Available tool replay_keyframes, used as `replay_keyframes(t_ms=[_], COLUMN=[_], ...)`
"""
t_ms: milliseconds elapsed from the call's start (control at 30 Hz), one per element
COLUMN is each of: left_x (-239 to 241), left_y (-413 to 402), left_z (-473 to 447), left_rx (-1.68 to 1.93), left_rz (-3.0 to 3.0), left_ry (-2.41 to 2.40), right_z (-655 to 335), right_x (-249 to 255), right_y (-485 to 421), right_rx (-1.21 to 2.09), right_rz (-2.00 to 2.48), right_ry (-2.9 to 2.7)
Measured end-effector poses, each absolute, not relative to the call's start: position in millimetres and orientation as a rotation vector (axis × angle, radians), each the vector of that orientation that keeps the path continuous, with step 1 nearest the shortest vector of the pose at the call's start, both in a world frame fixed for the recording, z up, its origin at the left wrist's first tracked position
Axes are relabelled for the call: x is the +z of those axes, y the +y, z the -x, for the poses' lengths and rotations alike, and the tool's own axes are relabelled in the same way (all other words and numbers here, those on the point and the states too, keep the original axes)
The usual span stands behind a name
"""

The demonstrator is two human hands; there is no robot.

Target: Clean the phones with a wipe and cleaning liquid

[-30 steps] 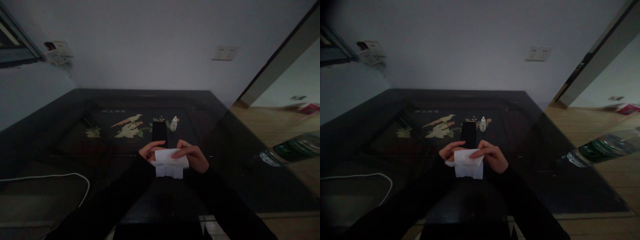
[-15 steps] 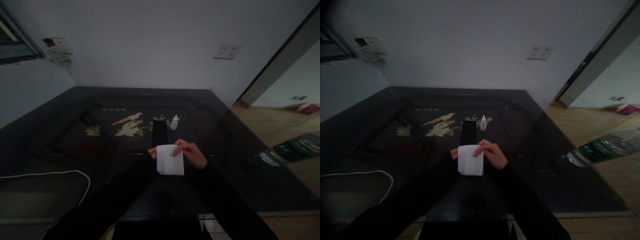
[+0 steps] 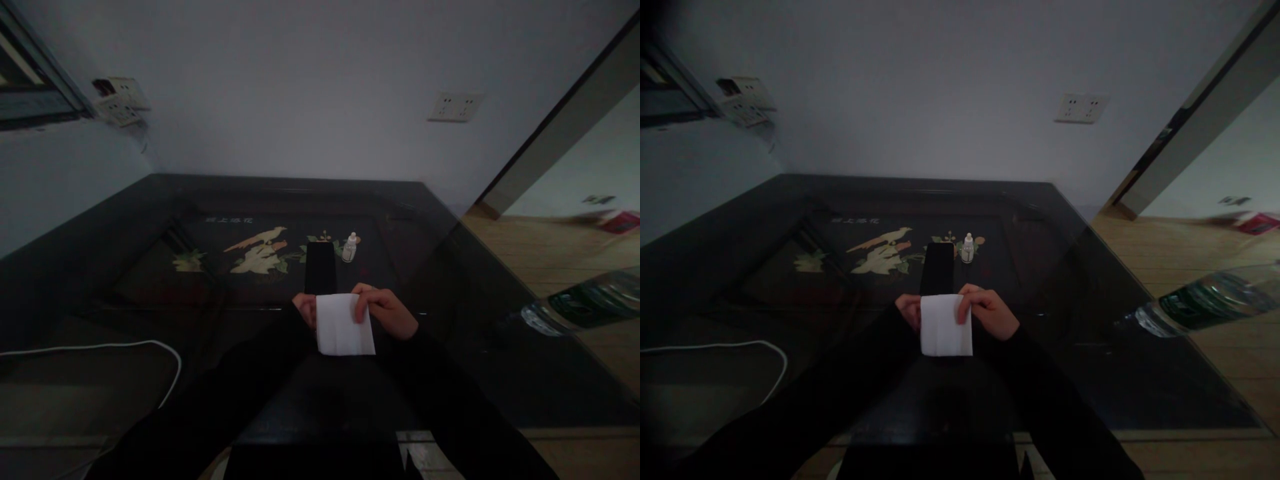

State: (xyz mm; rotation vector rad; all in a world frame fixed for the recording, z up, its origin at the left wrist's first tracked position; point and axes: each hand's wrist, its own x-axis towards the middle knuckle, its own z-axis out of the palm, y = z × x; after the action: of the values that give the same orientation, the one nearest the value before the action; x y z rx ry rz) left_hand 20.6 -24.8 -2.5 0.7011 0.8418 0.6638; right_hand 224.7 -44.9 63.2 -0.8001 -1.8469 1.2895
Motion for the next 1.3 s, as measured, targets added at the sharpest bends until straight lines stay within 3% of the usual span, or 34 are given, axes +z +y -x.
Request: replay_keyframes(t_ms=[400,633,767,1100,1300], left_x=[24.9,30.2,34.8,39.4,35.6], left_y=[-52.2,-54.2,-58.5,-60.6,-63.9], left_z=[-26.6,-30.2,-33.5,-34.8,-32.7], left_rx=[0.846,1.037,1.121,1.050,0.889], left_rz=[-0.750,-0.744,-0.727,-0.744,-0.888], left_ry=[0.999,0.992,0.980,0.991,0.939], right_z=[-215.5,-211.9,-199.4,-199.4,-208.0], right_x=[64.3,54.8,48.4,40.0,43.7], right_y=[-52.1,-51.8,-56.5,-57.1,-52.7], right_rx=[1.102,1.341,1.364,1.409,1.482], right_rz=[0.836,1.061,1.112,1.128,1.029], right_ry=[-1.969,-1.449,-1.436,-1.146,-1.276])
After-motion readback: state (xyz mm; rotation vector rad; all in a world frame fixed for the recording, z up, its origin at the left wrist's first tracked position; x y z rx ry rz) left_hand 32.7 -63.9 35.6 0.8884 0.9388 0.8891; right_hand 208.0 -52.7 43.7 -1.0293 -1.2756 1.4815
